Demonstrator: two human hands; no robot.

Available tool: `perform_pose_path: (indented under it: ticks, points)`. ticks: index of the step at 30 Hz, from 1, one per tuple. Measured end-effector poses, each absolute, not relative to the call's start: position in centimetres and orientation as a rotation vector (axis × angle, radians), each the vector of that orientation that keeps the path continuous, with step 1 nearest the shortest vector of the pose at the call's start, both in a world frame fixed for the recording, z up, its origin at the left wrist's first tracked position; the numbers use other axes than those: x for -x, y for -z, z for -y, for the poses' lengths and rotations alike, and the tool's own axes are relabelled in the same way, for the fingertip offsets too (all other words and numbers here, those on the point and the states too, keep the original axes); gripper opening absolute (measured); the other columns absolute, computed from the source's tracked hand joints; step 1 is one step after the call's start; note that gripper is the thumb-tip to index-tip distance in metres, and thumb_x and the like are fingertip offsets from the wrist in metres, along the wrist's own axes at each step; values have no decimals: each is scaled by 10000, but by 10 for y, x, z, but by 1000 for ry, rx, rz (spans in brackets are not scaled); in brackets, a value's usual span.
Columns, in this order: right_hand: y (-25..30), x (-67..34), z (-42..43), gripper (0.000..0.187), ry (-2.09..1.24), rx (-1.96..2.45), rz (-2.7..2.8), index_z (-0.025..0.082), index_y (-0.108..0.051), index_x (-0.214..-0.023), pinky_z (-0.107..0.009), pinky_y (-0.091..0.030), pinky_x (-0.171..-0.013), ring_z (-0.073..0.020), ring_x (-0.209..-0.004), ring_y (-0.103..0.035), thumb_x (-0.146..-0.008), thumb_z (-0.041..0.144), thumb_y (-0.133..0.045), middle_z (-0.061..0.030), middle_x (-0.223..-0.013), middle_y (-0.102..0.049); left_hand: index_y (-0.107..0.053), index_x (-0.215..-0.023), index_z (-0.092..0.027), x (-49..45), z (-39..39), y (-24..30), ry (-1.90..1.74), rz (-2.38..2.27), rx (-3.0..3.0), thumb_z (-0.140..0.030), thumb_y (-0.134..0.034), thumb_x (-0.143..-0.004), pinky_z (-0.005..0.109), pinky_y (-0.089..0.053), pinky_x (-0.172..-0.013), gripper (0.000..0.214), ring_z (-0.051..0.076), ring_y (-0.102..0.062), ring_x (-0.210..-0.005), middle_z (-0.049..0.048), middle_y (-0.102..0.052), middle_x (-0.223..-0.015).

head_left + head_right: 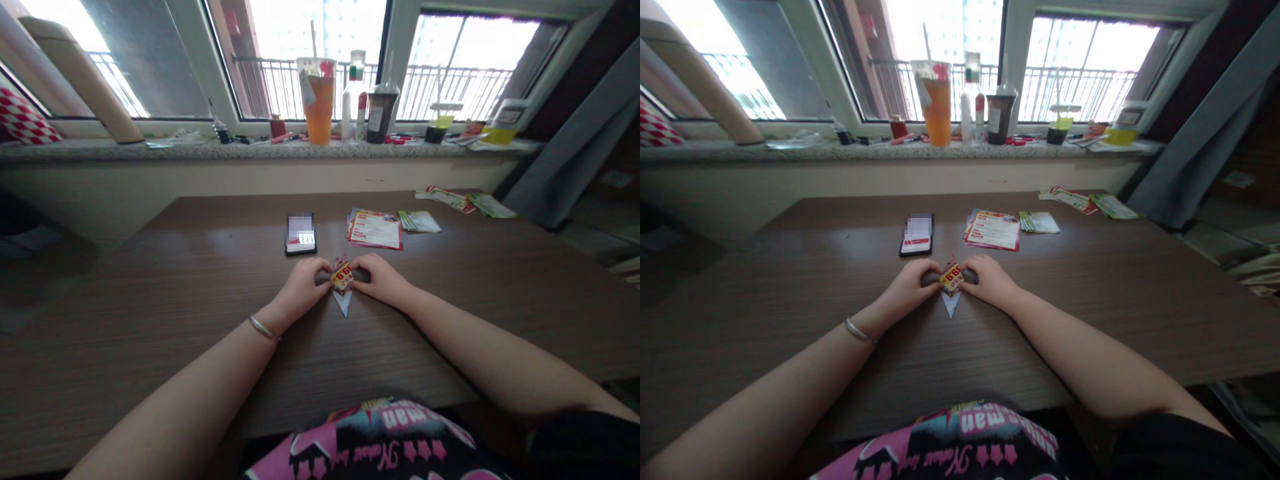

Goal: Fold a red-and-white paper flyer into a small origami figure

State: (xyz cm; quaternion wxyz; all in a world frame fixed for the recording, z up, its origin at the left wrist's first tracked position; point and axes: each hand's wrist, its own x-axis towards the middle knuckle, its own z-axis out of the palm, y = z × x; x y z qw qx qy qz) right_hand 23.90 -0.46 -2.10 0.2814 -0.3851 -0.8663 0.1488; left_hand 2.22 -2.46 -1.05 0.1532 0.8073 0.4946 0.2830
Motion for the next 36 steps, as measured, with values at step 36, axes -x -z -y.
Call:
perform_pose_path:
  ticks: [36]
  points:
    - [8,-243,17,219,-80,924,2631,268,-731,-1012,-337,-478,-822,-206,-946,-624,-890,213,-557,-41,-1061,-697,-728,-984,-299,-16,25,3,-484,-1289,-2768,-151,-526,-895,474,-334,-1017,266,208,-613,-951,32,-689,-962]
